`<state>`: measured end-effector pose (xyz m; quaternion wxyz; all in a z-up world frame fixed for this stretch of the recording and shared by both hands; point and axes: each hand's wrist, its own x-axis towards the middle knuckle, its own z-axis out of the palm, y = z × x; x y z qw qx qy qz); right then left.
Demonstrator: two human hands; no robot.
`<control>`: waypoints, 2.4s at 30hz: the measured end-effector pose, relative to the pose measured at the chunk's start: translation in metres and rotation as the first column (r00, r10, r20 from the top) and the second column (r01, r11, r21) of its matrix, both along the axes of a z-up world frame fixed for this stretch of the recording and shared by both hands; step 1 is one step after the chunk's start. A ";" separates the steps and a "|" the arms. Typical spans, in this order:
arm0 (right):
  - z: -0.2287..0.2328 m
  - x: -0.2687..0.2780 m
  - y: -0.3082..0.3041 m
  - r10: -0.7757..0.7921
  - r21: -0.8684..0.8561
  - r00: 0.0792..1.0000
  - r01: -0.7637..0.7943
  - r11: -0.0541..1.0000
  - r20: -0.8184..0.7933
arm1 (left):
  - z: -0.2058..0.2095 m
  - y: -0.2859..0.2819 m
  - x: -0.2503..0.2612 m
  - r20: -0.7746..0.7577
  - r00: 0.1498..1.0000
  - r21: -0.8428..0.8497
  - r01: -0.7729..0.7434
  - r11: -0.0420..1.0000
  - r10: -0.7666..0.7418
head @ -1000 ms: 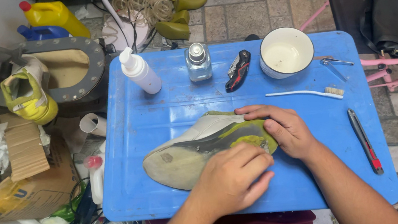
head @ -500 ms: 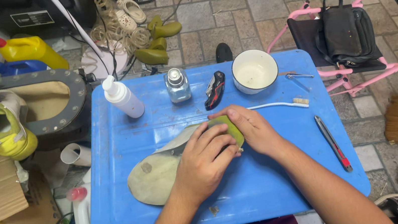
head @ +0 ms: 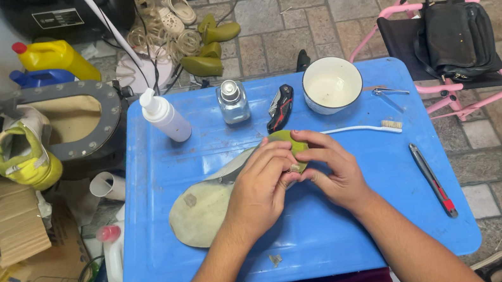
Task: The person scrapes and peels the worn sole of a sneaker using a utility knife and their fingers. They remove loose rubber and debris from the bottom of the shoe, then flip it to inspect the upper part.
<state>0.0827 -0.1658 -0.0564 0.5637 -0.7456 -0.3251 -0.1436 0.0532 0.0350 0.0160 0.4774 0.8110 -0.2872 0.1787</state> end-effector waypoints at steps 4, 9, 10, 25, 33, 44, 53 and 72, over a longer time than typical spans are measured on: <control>-0.008 0.003 -0.002 -0.002 0.018 0.999 0.001 1.000 0.040 | -0.004 0.001 -0.002 0.015 1.000 0.034 0.007 0.999 -0.008; -0.010 0.001 -0.006 0.013 0.032 1.000 -0.013 0.999 0.005 | -0.008 -0.001 -0.006 0.015 0.999 0.053 0.032 0.998 -0.033; -0.009 0.000 -0.006 0.012 0.027 1.000 -0.013 1.000 0.010 | -0.009 -0.001 -0.007 0.013 0.999 0.058 0.031 0.998 -0.032; -0.009 0.002 -0.009 0.037 0.031 0.999 -0.037 0.999 -0.022 | -0.009 0.008 -0.002 -0.074 0.984 0.041 0.165 0.985 -0.162; -0.015 0.006 -0.013 0.088 0.051 0.996 -0.087 0.995 -0.014 | -0.014 0.010 -0.002 -0.136 0.972 -0.060 0.184 0.981 -0.190; 0.004 0.001 -0.012 0.085 -0.029 0.996 -0.086 0.996 -0.021 | -0.020 0.012 -0.001 -0.186 0.955 -0.136 0.209 0.968 -0.232; 0.044 -0.026 0.000 -0.117 -0.346 0.935 0.237 0.908 0.334 | -0.018 0.011 0.001 -0.164 0.968 -0.149 0.166 0.975 -0.190; 0.008 -0.023 -0.006 -0.003 -0.060 0.995 -0.003 0.998 -0.096 | -0.019 -0.001 -0.009 -0.062 0.997 -0.046 0.047 0.998 -0.049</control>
